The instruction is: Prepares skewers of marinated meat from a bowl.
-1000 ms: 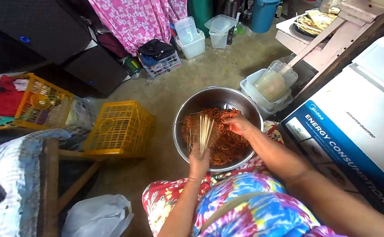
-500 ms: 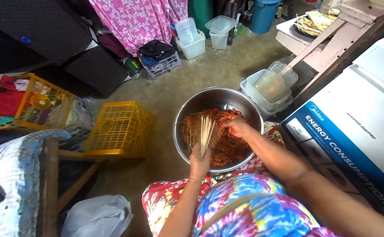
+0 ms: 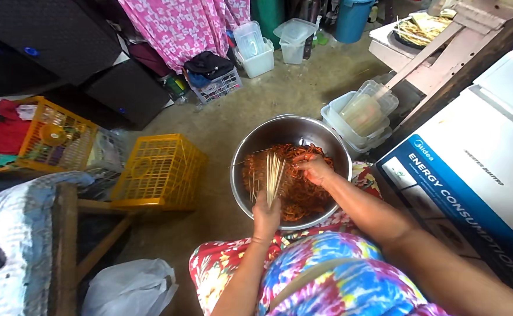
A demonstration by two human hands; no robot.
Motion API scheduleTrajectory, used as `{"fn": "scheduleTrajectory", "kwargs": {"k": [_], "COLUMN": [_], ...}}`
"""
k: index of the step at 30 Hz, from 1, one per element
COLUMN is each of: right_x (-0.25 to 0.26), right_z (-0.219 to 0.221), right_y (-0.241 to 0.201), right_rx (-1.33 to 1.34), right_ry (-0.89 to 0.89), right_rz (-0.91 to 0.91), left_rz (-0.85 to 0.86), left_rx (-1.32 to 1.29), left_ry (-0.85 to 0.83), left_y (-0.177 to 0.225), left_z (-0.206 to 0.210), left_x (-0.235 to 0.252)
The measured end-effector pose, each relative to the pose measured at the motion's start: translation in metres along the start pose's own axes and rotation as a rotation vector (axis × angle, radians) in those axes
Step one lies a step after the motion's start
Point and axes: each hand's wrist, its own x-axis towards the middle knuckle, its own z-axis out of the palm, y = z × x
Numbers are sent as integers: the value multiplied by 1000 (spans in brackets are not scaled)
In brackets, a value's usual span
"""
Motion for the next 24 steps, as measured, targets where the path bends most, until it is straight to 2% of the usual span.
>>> {"fn": "scheduleTrajectory", "kwargs": {"k": [4, 10, 18, 24], "right_x": [1, 0, -9, -5], "right_z": [-1, 2, 8, 6], "right_y": [-1, 0, 0, -1], "right_rx": [57, -24, -196, -5], "right_ry": [-19, -55, -79, -88], "right_rz": [39, 89, 5, 189], "left_rz": [-8, -18, -48, -41], "left_rx": [-17, -11, 35, 20], "left_ry": [-7, 12, 5, 11], "left_y": [0, 1, 4, 4], "left_z": [0, 1, 1, 0], "left_x": [0, 0, 0, 0]}}
